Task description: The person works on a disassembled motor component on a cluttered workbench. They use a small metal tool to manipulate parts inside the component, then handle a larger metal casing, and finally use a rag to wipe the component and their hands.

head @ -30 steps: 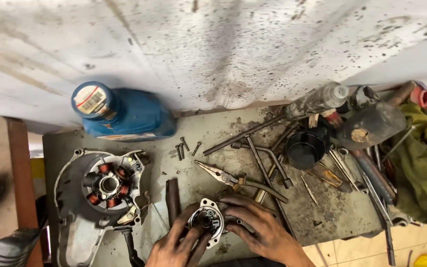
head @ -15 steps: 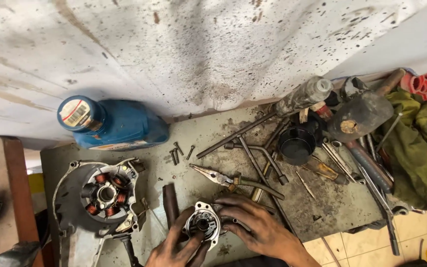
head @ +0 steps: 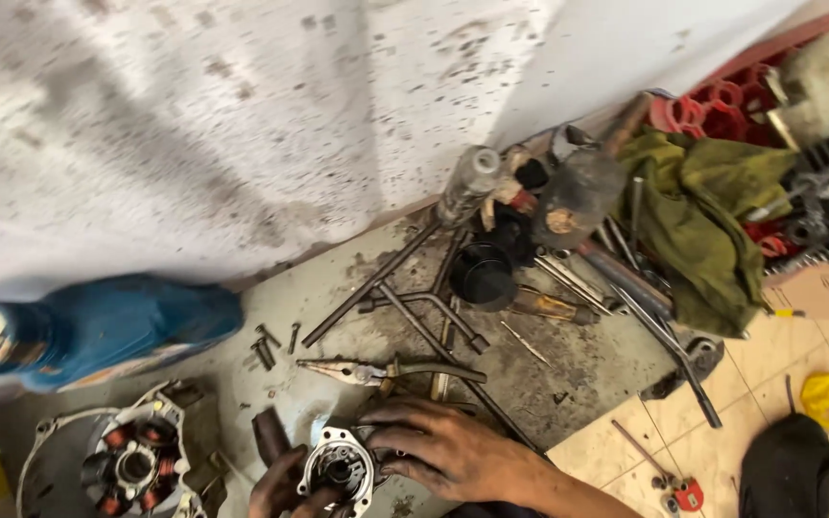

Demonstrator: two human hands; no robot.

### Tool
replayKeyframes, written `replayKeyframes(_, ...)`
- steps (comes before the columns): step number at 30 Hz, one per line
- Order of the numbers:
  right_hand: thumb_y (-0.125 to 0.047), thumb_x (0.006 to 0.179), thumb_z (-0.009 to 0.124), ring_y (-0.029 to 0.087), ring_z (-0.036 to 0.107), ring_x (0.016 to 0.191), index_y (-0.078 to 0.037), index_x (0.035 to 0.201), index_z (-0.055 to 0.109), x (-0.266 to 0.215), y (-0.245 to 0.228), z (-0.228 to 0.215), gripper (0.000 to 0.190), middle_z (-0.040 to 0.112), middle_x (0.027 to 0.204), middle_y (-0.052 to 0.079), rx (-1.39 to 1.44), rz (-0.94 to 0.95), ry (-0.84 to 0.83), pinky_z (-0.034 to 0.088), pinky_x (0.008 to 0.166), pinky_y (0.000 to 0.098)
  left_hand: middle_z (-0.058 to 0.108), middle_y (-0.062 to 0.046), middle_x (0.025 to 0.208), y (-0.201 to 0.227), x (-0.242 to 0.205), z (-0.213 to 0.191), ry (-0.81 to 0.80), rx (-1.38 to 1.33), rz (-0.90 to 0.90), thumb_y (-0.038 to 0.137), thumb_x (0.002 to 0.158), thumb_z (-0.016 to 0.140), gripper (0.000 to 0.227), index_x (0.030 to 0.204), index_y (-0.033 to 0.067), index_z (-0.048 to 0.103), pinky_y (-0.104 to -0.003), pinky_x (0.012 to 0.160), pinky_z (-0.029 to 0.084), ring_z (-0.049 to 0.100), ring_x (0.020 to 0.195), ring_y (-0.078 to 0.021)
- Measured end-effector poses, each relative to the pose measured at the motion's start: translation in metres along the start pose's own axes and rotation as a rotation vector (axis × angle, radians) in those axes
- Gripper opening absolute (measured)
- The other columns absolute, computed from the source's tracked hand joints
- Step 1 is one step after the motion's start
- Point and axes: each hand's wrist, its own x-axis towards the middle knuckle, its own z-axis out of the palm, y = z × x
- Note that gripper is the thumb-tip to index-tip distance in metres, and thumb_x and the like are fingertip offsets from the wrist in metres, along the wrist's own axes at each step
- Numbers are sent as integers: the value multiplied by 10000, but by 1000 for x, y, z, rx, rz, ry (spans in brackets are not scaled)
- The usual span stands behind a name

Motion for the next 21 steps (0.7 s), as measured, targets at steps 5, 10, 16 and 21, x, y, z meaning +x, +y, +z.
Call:
replayKeyframes(5, -111, 976, 759, 349, 633, 1308, -77, 1291, 630, -4, 5, -9, 342, 597, 1451, 136, 34, -7, 15, 567, 1098, 437, 482, -194, 1516, -45, 25, -7, -201, -454, -269, -186, 674, 813, 769, 1374, -36, 530, -470, 960, 622, 664, 1262, -367)
replayKeyframes(10, -108, 971, 768, 329, 665, 1280, -68, 1226, 646, -3, 15, 0, 285, 637, 1425, 127, 72, -20, 54, 592, 1060, 420, 659, -330, 1328, 88, 41, 6, -71, -189, -903, -142, 638, 793, 748, 1331, 91, 633, -492, 920, 648, 784, 1107, -381)
replayKeyframes(16, -62, 954, 744, 321, 650, 1270, -94, 1238, 662, -3, 23, 9, 297, 624, 1408, 122, 11, -13, 105, 574, 1040, 406, 531, -142, 1349, 146, 42, 23, -114, 434, 330, 146, 652, 890, 282, 909, 212, 796, -378, 912, 623, 700, 1125, -292)
replayKeyframes(21, -42, 912, 745, 332, 636, 1289, -109, 1246, 664, 11, 9, -4, 351, 621, 1395, 112, -18, -45, 79, 572, 1083, 418, 576, -99, 1344, 175, 49, 30, -170, 576, 194, 88, 507, 880, 318, 769, 252, 808, -364, 821, 648, 761, 993, -264)
